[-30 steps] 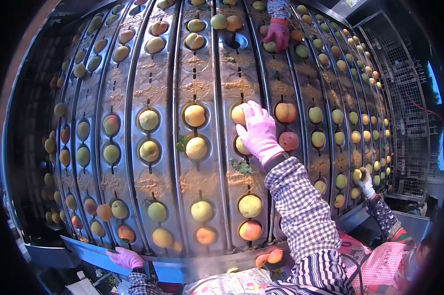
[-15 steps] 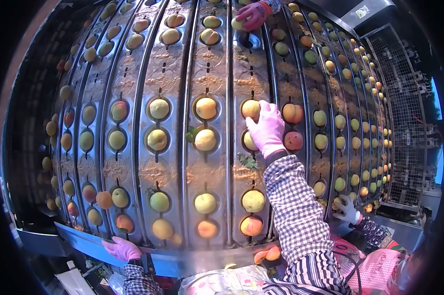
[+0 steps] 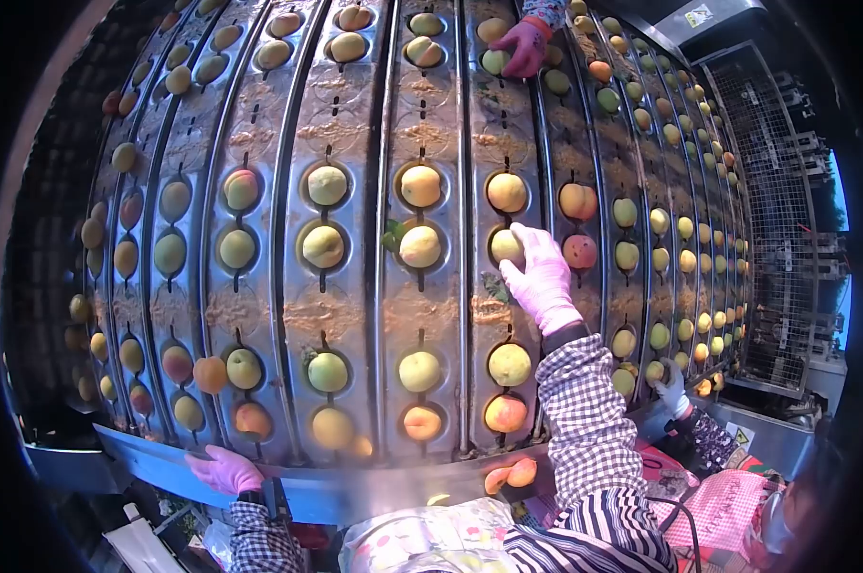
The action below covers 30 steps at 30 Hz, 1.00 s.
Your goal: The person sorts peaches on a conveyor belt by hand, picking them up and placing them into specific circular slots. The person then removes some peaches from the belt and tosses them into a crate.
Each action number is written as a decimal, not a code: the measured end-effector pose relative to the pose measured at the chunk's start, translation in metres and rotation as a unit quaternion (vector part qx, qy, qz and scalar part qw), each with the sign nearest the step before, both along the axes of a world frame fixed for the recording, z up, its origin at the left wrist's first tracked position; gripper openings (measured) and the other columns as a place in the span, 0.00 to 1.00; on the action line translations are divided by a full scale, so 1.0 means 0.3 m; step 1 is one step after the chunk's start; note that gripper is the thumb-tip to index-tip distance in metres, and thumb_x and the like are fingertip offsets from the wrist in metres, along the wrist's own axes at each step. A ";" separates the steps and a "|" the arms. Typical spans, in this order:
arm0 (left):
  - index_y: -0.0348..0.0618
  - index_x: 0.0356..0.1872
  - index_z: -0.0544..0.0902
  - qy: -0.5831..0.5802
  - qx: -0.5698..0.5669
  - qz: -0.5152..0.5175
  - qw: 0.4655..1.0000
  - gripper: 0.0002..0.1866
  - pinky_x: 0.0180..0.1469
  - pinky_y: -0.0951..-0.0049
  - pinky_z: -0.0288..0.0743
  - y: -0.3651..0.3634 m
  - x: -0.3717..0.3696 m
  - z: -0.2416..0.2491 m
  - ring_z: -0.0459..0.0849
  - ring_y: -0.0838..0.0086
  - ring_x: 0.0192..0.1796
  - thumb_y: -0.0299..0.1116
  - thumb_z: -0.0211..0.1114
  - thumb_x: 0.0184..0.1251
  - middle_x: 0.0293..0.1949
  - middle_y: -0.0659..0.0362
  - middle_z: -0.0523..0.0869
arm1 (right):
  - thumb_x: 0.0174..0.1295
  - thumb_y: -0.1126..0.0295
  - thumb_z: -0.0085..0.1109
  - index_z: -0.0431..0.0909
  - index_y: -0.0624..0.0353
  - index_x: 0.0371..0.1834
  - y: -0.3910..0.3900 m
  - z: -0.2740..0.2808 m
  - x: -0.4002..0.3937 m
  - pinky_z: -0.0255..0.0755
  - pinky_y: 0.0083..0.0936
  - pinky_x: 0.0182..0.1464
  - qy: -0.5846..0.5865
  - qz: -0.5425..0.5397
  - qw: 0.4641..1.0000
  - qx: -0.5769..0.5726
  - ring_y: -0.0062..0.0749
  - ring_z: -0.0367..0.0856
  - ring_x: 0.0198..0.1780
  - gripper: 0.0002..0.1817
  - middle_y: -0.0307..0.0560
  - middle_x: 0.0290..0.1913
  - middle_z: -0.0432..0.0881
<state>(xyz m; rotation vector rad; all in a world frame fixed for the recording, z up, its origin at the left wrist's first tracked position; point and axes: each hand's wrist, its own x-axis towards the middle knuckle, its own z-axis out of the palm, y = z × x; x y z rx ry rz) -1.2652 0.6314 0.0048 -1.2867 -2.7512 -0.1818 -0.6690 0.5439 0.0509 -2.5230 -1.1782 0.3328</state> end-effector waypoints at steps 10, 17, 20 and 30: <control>0.42 0.80 0.61 0.005 -0.019 0.010 1.000 0.35 0.76 0.50 0.62 0.144 -0.162 0.007 0.67 0.47 0.76 0.51 0.49 0.81 0.76 0.41 0.67 | 0.60 0.62 0.71 0.77 0.55 0.65 0.025 0.017 -0.057 0.74 0.40 0.65 -0.021 -0.086 0.996 -0.001 0.49 0.79 0.62 0.29 0.52 0.61 0.80; 0.42 0.80 0.60 0.002 -0.006 -0.002 1.000 0.36 0.76 0.49 0.61 0.200 -0.246 -0.007 0.66 0.45 0.76 0.52 0.50 0.80 0.76 0.39 0.66 | 0.56 0.62 0.76 0.76 0.54 0.66 0.023 -0.037 -0.114 0.73 0.40 0.66 -0.029 -0.156 0.987 0.039 0.50 0.78 0.63 0.33 0.54 0.61 0.79; 0.42 0.80 0.60 0.008 -0.012 0.002 1.000 0.36 0.76 0.48 0.61 0.198 -0.243 -0.003 0.66 0.45 0.76 0.53 0.50 0.80 0.76 0.39 0.66 | 0.57 0.64 0.75 0.75 0.53 0.67 -0.002 -0.043 -0.112 0.74 0.39 0.65 -0.037 -0.139 0.989 0.037 0.48 0.80 0.62 0.33 0.52 0.61 0.79; 0.43 0.80 0.60 0.019 -0.025 0.010 0.999 0.37 0.76 0.48 0.61 0.204 -0.251 -0.008 0.66 0.44 0.76 0.55 0.50 0.80 0.76 0.38 0.66 | 0.57 0.66 0.72 0.77 0.56 0.62 0.046 -0.001 -0.057 0.74 0.39 0.65 -0.022 -0.064 0.998 0.002 0.49 0.79 0.63 0.28 0.53 0.60 0.79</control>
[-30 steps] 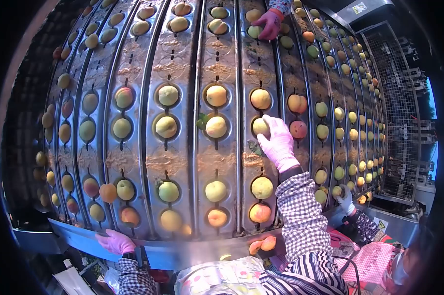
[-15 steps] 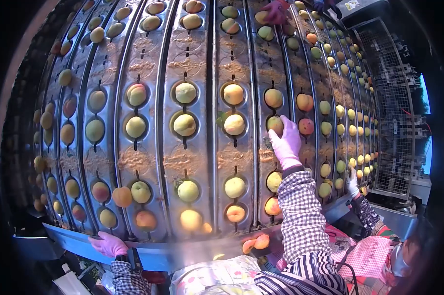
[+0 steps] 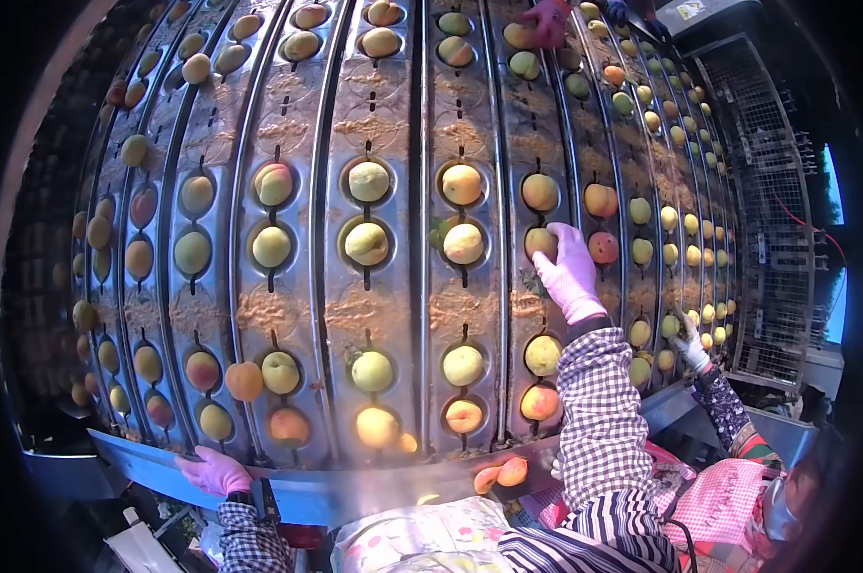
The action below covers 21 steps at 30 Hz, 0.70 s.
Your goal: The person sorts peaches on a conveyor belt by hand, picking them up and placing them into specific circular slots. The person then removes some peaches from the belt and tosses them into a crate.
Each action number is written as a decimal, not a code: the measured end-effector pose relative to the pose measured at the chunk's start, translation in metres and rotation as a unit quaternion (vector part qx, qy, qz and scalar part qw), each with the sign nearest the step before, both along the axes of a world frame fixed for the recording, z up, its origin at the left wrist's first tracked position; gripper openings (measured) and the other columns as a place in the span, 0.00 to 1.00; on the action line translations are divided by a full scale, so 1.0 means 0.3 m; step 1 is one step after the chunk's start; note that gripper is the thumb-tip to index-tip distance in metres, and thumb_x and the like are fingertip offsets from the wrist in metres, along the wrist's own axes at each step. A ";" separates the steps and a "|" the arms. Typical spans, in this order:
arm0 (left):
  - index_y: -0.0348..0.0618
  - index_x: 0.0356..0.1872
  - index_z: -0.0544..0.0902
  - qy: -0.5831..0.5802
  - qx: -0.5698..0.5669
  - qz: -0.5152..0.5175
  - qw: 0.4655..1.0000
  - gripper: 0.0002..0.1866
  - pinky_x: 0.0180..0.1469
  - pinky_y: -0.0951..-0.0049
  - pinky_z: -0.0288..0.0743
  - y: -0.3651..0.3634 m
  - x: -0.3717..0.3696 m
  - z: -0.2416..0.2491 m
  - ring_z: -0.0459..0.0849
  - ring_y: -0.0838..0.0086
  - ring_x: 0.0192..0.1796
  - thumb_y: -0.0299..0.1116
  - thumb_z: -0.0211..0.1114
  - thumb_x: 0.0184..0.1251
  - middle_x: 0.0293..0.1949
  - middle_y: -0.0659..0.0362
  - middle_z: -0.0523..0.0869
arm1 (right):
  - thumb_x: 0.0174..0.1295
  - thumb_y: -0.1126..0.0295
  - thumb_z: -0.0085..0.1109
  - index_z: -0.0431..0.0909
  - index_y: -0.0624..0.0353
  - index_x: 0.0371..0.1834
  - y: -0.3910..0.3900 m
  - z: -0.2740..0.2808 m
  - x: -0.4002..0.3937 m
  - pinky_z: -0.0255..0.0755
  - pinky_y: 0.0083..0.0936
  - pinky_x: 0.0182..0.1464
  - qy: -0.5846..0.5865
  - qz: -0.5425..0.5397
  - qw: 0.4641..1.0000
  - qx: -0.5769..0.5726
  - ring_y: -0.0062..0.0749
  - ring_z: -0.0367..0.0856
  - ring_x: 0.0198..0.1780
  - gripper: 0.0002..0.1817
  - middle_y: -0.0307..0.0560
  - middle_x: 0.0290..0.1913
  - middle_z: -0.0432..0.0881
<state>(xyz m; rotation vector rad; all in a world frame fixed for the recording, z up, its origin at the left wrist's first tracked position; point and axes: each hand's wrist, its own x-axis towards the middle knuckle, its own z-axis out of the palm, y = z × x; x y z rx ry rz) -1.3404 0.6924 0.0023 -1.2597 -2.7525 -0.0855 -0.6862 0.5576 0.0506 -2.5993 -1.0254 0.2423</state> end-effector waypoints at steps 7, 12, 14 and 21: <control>0.43 0.80 0.60 -0.007 -0.010 0.004 1.000 0.37 0.76 0.48 0.60 0.002 0.040 0.038 0.65 0.43 0.76 0.54 0.49 0.80 0.76 0.38 0.65 | 0.58 0.59 0.72 0.78 0.54 0.62 0.024 0.026 -0.049 0.71 0.44 0.66 -0.097 0.019 0.990 -0.100 0.48 0.76 0.66 0.28 0.51 0.63 0.79; 0.47 0.81 0.59 -0.003 -0.014 0.000 1.000 0.37 0.77 0.49 0.59 -0.002 0.005 0.008 0.65 0.47 0.77 0.57 0.48 0.80 0.77 0.41 0.65 | 0.60 0.50 0.68 0.81 0.56 0.59 0.145 0.029 -0.216 0.64 0.51 0.70 -0.154 0.060 0.986 -0.034 0.47 0.70 0.70 0.29 0.48 0.66 0.78; 0.46 0.81 0.59 -0.003 -0.014 0.001 1.000 0.37 0.76 0.49 0.60 -0.003 0.011 0.014 0.66 0.46 0.77 0.56 0.48 0.80 0.77 0.41 0.65 | 0.60 0.50 0.69 0.82 0.57 0.57 0.197 -0.004 -0.280 0.62 0.52 0.71 -0.144 0.069 0.987 -0.032 0.48 0.69 0.71 0.28 0.48 0.65 0.78; 0.43 0.80 0.60 -0.016 0.002 -0.018 1.000 0.36 0.77 0.49 0.59 -0.004 0.048 0.042 0.65 0.45 0.77 0.52 0.52 0.80 0.76 0.39 0.66 | 0.52 0.59 0.73 0.73 0.56 0.65 0.204 -0.047 -0.297 0.59 0.52 0.73 -0.107 0.116 0.987 -0.021 0.49 0.66 0.73 0.36 0.50 0.68 0.74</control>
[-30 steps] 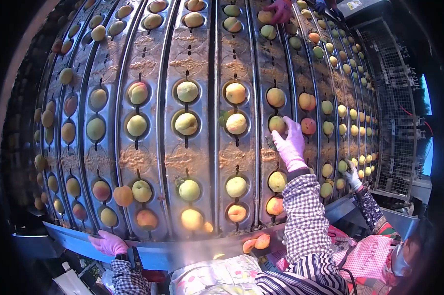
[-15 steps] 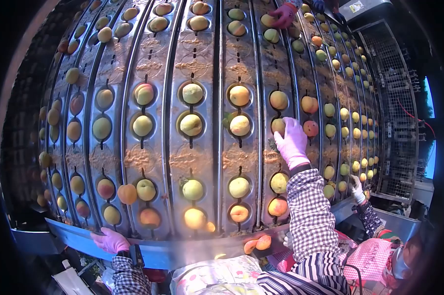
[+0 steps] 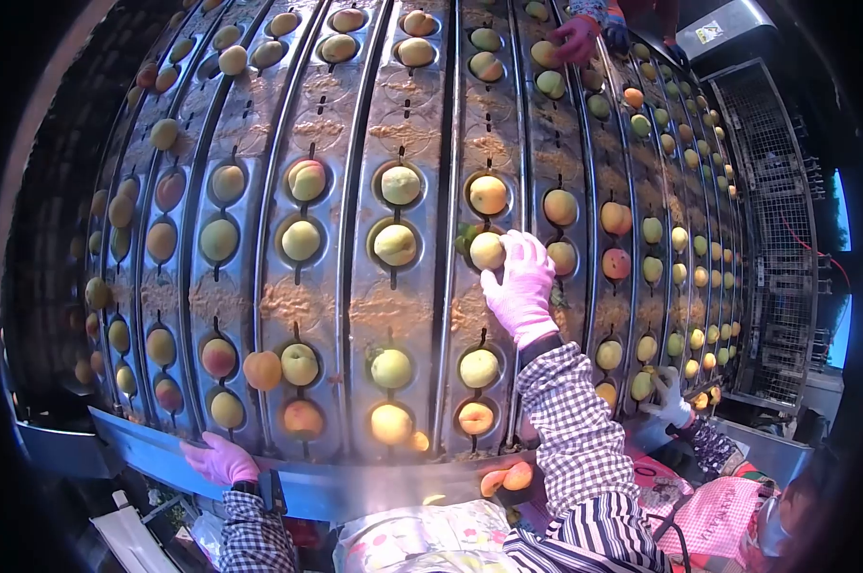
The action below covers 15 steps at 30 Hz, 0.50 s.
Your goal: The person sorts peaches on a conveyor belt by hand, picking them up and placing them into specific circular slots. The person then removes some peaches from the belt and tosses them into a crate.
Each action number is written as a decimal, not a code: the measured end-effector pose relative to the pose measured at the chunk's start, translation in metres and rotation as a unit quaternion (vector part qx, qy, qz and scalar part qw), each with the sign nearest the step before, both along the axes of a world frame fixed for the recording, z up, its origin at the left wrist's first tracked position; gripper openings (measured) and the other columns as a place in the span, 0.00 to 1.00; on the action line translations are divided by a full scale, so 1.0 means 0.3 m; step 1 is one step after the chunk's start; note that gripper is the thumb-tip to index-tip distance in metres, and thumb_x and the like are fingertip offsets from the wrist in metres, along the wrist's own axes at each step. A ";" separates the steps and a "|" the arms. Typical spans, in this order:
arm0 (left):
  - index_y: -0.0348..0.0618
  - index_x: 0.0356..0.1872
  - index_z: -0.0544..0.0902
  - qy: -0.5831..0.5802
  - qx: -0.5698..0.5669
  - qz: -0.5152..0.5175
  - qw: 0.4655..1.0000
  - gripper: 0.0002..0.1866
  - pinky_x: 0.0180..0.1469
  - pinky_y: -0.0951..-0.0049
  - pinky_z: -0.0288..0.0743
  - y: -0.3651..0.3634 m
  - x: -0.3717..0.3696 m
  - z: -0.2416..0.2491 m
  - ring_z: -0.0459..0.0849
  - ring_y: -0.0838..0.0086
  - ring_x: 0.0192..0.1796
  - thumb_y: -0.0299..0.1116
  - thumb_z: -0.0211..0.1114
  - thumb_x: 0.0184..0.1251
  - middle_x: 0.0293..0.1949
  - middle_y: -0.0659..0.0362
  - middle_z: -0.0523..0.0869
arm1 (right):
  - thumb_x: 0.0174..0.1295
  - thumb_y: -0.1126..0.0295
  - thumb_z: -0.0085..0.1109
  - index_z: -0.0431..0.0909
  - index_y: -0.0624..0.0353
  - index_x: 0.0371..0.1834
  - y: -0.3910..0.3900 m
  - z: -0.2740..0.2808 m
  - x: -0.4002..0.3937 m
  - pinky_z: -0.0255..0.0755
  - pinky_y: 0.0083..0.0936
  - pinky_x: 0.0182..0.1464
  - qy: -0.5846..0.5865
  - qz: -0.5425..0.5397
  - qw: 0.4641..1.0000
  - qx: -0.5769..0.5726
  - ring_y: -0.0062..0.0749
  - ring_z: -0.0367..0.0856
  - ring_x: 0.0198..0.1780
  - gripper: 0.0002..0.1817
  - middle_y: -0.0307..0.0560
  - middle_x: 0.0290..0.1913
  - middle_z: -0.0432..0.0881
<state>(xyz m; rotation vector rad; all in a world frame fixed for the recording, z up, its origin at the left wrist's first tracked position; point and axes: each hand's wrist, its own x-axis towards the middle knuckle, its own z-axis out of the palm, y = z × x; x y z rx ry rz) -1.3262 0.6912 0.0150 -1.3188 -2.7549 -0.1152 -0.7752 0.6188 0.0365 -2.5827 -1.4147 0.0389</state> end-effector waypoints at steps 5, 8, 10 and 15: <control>0.42 0.80 0.61 0.003 0.011 -0.006 1.000 0.35 0.77 0.49 0.60 -0.002 -0.002 -0.001 0.65 0.45 0.77 0.50 0.53 0.79 0.76 0.39 0.67 | 0.52 0.59 0.73 0.75 0.55 0.61 0.037 0.051 0.008 0.64 0.49 0.68 0.037 0.001 0.999 0.002 0.49 0.72 0.67 0.32 0.49 0.63 0.77; 0.42 0.80 0.61 0.006 0.012 -0.009 1.000 0.35 0.76 0.49 0.60 0.000 -0.015 -0.015 0.64 0.45 0.77 0.50 0.53 0.79 0.75 0.39 0.67 | 0.53 0.60 0.73 0.77 0.55 0.58 0.041 0.055 -0.002 0.69 0.46 0.63 0.042 0.015 0.999 0.012 0.49 0.77 0.60 0.28 0.47 0.59 0.79; 0.43 0.80 0.60 0.004 0.013 -0.009 1.000 0.35 0.76 0.49 0.60 -0.009 -0.020 -0.019 0.64 0.45 0.77 0.49 0.53 0.79 0.75 0.39 0.67 | 0.53 0.60 0.73 0.77 0.54 0.57 0.040 0.050 -0.013 0.70 0.46 0.62 0.025 0.037 0.999 0.028 0.48 0.77 0.59 0.28 0.47 0.59 0.79; 0.44 0.81 0.59 -0.007 0.012 0.006 1.000 0.35 0.77 0.48 0.59 -0.004 0.002 -0.010 0.63 0.46 0.78 0.49 0.52 0.80 0.77 0.40 0.64 | 0.52 0.55 0.75 0.82 0.54 0.51 0.099 0.126 0.019 0.73 0.47 0.58 0.084 -0.014 0.996 0.000 0.48 0.81 0.55 0.25 0.49 0.52 0.82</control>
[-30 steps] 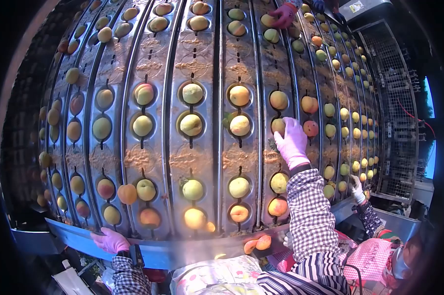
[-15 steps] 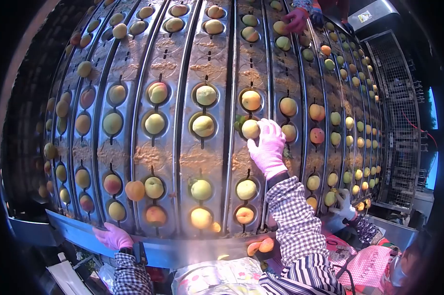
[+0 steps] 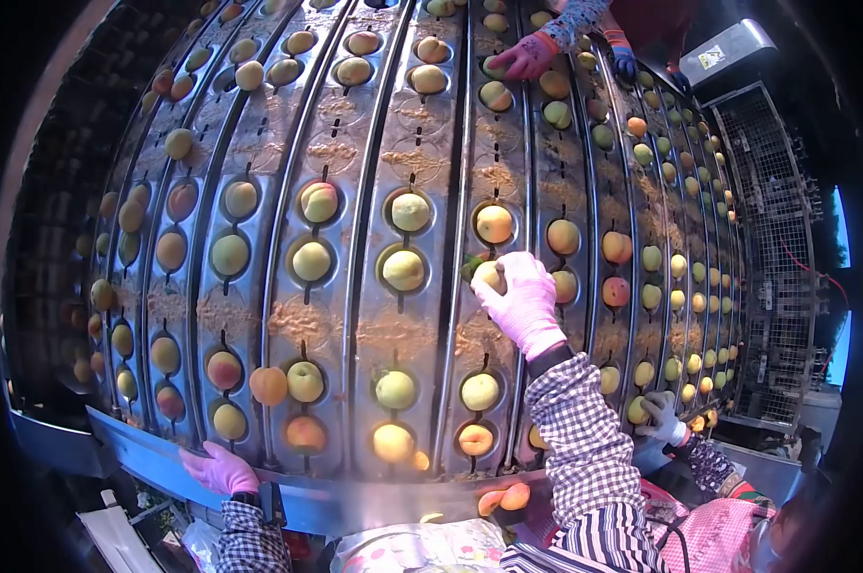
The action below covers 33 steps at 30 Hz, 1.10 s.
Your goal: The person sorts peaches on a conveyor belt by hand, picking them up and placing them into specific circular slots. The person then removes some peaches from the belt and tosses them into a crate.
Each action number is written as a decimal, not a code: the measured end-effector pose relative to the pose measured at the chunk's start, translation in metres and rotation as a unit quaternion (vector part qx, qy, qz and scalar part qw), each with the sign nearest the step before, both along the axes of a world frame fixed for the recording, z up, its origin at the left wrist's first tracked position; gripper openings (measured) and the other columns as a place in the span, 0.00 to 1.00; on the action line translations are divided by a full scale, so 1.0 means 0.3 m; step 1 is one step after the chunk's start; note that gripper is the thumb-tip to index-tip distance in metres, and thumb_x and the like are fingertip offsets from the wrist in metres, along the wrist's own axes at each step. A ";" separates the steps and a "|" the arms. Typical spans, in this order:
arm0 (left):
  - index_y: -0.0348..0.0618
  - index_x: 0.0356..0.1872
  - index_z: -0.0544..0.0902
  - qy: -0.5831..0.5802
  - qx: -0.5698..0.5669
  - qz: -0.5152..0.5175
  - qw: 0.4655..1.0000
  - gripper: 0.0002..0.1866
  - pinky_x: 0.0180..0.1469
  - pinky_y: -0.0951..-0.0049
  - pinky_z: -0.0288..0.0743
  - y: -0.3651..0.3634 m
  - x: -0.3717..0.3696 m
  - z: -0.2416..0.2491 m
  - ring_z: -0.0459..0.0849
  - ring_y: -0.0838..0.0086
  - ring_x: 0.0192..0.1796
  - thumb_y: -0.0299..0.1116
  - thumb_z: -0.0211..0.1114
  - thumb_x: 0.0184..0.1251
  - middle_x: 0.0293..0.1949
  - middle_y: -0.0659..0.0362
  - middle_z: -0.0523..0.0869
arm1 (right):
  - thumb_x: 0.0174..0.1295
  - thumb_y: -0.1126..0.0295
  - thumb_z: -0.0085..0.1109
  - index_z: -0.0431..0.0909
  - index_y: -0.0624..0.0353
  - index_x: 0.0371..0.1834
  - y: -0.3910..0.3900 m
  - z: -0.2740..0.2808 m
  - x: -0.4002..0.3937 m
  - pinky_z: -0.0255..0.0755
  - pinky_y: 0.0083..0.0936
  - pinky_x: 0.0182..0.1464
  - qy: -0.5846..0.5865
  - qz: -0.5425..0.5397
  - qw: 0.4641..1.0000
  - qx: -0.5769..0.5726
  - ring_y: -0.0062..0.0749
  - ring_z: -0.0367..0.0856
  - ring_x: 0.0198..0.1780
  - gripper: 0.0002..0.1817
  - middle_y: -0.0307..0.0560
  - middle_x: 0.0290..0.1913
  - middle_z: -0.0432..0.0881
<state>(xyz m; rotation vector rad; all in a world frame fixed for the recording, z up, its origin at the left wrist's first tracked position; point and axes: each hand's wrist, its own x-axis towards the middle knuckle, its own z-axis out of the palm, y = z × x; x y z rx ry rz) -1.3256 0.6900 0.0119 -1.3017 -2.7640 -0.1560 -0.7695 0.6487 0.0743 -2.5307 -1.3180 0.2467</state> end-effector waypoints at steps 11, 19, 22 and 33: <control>0.44 0.81 0.59 -0.003 -0.002 0.003 1.000 0.35 0.77 0.48 0.58 0.003 0.022 0.021 0.61 0.46 0.79 0.49 0.53 0.80 0.77 0.40 0.64 | 0.58 0.48 0.71 0.80 0.56 0.57 0.244 0.005 0.143 0.77 0.43 0.60 0.015 -0.121 0.986 -0.113 0.52 0.82 0.59 0.29 0.55 0.57 0.81; 0.41 0.79 0.61 0.014 0.019 -0.023 0.999 0.34 0.77 0.51 0.59 0.022 -0.036 -0.004 0.64 0.48 0.78 0.46 0.54 0.79 0.77 0.42 0.66 | 0.53 0.72 0.66 0.74 0.55 0.65 0.156 -0.102 0.218 0.70 0.39 0.70 0.034 0.030 0.999 0.005 0.51 0.75 0.67 0.32 0.53 0.64 0.76; 0.41 0.79 0.61 0.010 0.017 -0.020 1.000 0.34 0.77 0.51 0.59 0.055 -0.059 0.004 0.64 0.48 0.78 0.46 0.55 0.79 0.76 0.42 0.66 | 0.53 0.73 0.66 0.73 0.55 0.67 0.182 -0.085 0.216 0.70 0.39 0.71 0.015 0.030 0.998 -0.044 0.52 0.74 0.68 0.33 0.54 0.64 0.75; 0.39 0.79 0.61 0.020 0.018 -0.028 0.999 0.34 0.77 0.50 0.60 0.208 -0.256 0.000 0.65 0.46 0.76 0.46 0.55 0.78 0.75 0.40 0.67 | 0.56 0.70 0.68 0.72 0.51 0.70 0.486 0.002 -0.137 0.71 0.41 0.70 -0.006 0.134 0.989 -0.058 0.52 0.73 0.68 0.34 0.52 0.68 0.75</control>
